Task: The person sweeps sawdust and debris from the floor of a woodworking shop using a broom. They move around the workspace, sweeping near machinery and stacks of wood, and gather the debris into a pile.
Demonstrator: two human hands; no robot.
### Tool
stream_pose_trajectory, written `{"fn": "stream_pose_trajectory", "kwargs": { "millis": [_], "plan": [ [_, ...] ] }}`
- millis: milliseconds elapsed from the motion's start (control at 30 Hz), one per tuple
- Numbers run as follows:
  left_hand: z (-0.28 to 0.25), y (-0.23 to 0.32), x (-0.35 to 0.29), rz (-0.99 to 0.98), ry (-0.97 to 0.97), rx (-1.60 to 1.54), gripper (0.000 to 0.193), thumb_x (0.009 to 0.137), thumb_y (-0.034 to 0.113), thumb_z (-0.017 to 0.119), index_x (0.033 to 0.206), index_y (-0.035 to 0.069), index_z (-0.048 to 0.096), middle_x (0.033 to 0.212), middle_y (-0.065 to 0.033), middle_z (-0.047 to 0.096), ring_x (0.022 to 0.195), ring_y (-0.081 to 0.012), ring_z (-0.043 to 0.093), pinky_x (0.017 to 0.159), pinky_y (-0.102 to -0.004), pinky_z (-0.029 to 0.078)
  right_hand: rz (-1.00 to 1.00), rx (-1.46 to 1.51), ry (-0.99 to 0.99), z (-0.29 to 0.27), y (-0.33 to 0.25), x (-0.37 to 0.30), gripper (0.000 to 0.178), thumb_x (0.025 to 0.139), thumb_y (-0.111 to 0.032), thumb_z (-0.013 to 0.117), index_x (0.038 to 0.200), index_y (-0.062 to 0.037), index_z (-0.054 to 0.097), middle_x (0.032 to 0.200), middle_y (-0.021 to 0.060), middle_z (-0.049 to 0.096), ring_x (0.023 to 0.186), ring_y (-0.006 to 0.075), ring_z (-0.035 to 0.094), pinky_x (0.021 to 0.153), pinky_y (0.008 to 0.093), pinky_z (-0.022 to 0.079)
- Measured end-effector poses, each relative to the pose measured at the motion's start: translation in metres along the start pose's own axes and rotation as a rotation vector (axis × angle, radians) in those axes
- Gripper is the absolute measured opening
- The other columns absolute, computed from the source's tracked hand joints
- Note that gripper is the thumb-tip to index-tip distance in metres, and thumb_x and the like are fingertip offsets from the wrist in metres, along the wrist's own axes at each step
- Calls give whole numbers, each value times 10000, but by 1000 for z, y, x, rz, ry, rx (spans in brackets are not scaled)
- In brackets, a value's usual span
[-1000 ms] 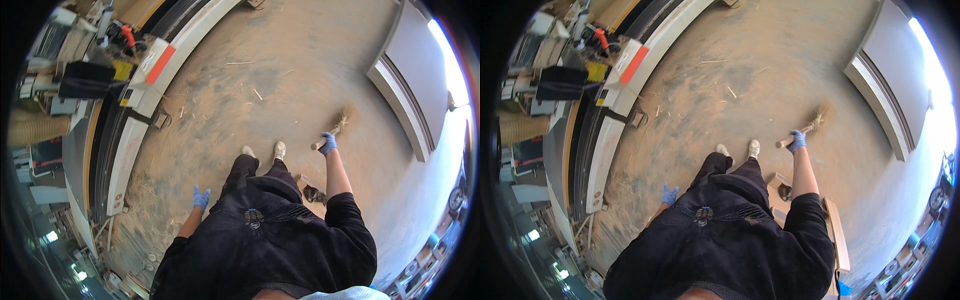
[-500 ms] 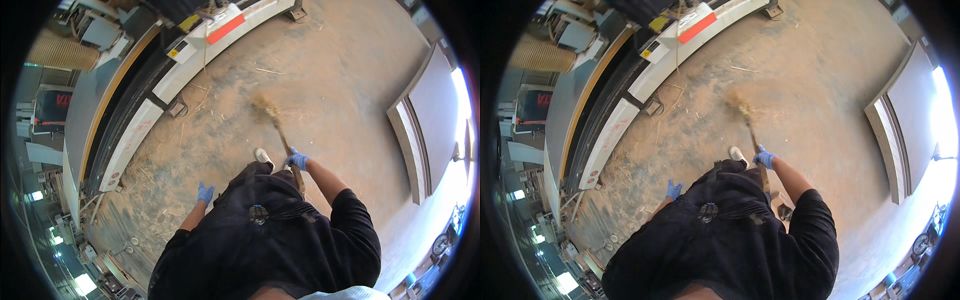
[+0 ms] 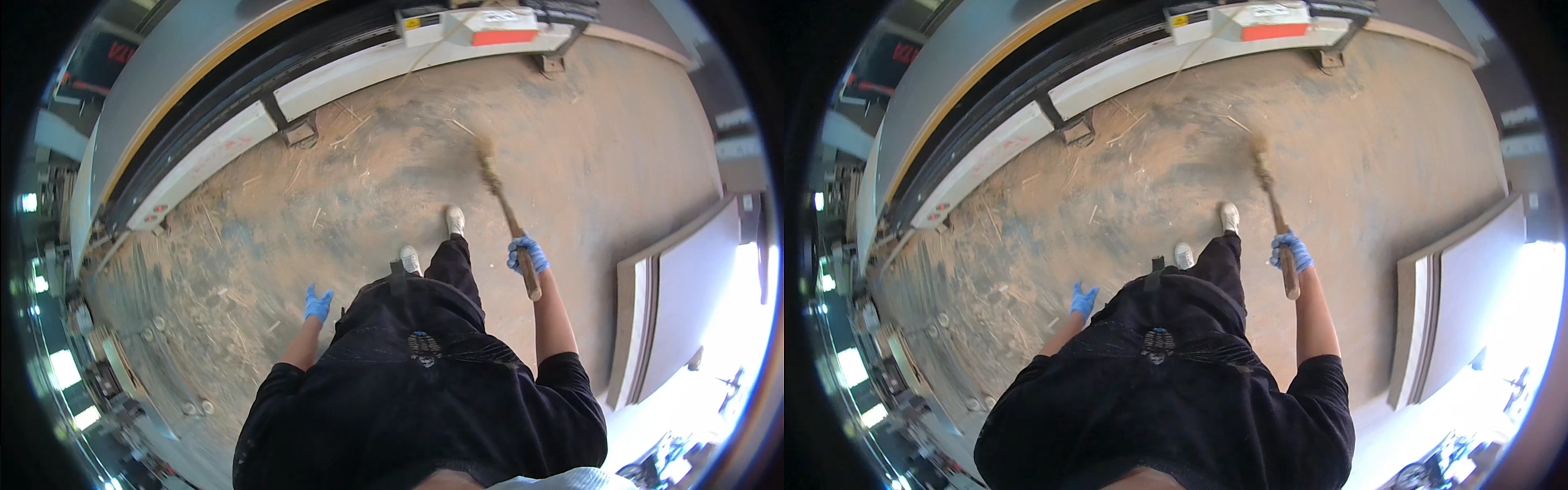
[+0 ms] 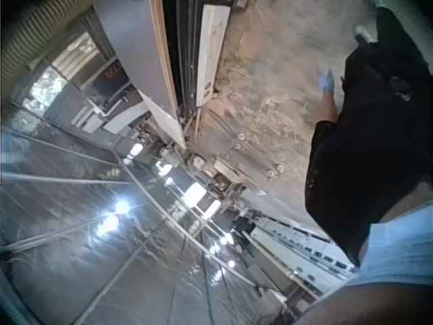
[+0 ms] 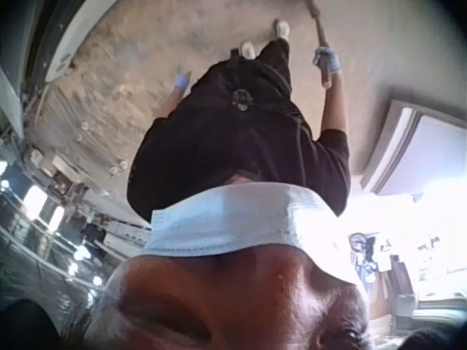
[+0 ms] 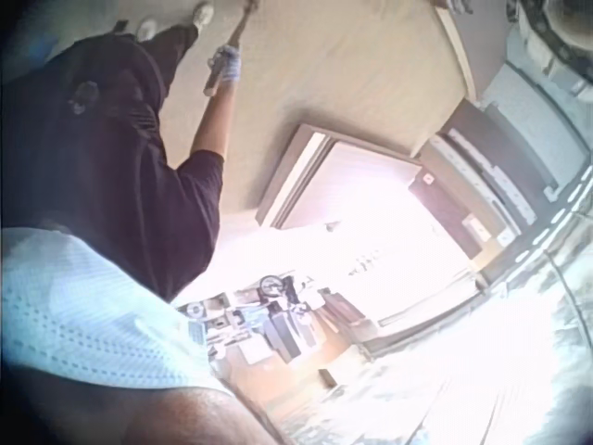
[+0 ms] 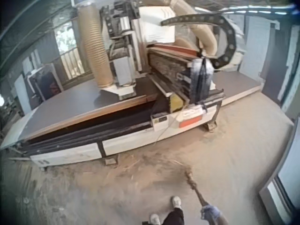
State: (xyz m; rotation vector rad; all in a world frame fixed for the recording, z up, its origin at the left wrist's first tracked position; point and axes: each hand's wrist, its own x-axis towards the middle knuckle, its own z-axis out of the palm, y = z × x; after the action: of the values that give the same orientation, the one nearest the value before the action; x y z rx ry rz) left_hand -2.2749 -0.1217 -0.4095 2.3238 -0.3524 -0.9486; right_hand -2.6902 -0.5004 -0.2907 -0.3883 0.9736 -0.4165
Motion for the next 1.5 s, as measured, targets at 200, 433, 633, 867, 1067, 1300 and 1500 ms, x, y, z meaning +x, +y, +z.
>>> {"fn": "stream_pose_trajectory", "kwargs": {
  "millis": [200, 433, 633, 867, 1067, 1300, 1500],
  "plan": [
    [47, -86, -31, -210, 163, -216, 775, 736, 329, 666, 1335, 56, 257, 1320, -211, 348, 1203, -314, 370, 987, -360, 307, -43, -142, -58, -12, -84, 38, 97, 731, -188, 554, 706, -111, 501, 533, 34, 484, 423, 182, 471, 393, 326, 403],
    [45, 33, -124, -143, 201, -208, 773, 736, 350, 659, 1337, 69, 262, 1320, -223, 336, 1215, -323, 351, 987, -362, 310, -6, -623, 107, 39, -27, 41, 374, 735, -106, 536, 1092, -126, 426, 556, 68, 494, 438, 200, 481, 414, 343, 419],
    [66, 47, -144, -234, 200, -213, 778, 736, 363, 657, 1343, 88, 254, 1326, -221, 327, 1221, -328, 342, 989, -374, 312, 370, -514, -149, 96, -105, 7, 745, 751, -61, 561, 1345, -285, 170, 661, 87, 539, 412, 177, 492, 400, 334, 435],
    [102, 89, -180, -526, 281, -398, 771, 745, 359, 650, 1351, 107, 245, 1321, -206, 351, 1196, -330, 384, 977, -367, 329, 222, -708, -114, 117, -204, 58, 642, 726, -104, 592, 1274, -259, 296, 655, 62, 532, 409, 172, 482, 396, 361, 460],
    [170, 47, -232, -695, 355, -481, 762, 740, 348, 653, 1345, 124, 248, 1318, -210, 350, 1182, -333, 397, 952, -392, 350, 67, -1031, 10, 131, -279, 115, 305, 667, -78, 601, 900, -156, 419, 543, 33, 489, 386, 171, 468, 343, 344, 433],
    [237, 29, -255, -770, 379, -588, 756, 741, 338, 655, 1338, 106, 253, 1325, -196, 343, 1198, -327, 378, 965, -377, 337, 146, -963, -34, 188, -292, 199, 139, 719, -207, 589, 665, -122, 494, 516, 21, 488, 374, 178, 460, 353, 304, 415],
    [194, 81, -261, -807, 394, -550, 752, 749, 328, 650, 1342, 102, 246, 1311, -193, 367, 1174, -304, 412, 946, -363, 350, 274, -774, -236, 246, -214, 277, 145, 697, -193, 577, 610, -116, 490, 517, 46, 491, 436, 181, 473, 426, 334, 417]
  ]
}}
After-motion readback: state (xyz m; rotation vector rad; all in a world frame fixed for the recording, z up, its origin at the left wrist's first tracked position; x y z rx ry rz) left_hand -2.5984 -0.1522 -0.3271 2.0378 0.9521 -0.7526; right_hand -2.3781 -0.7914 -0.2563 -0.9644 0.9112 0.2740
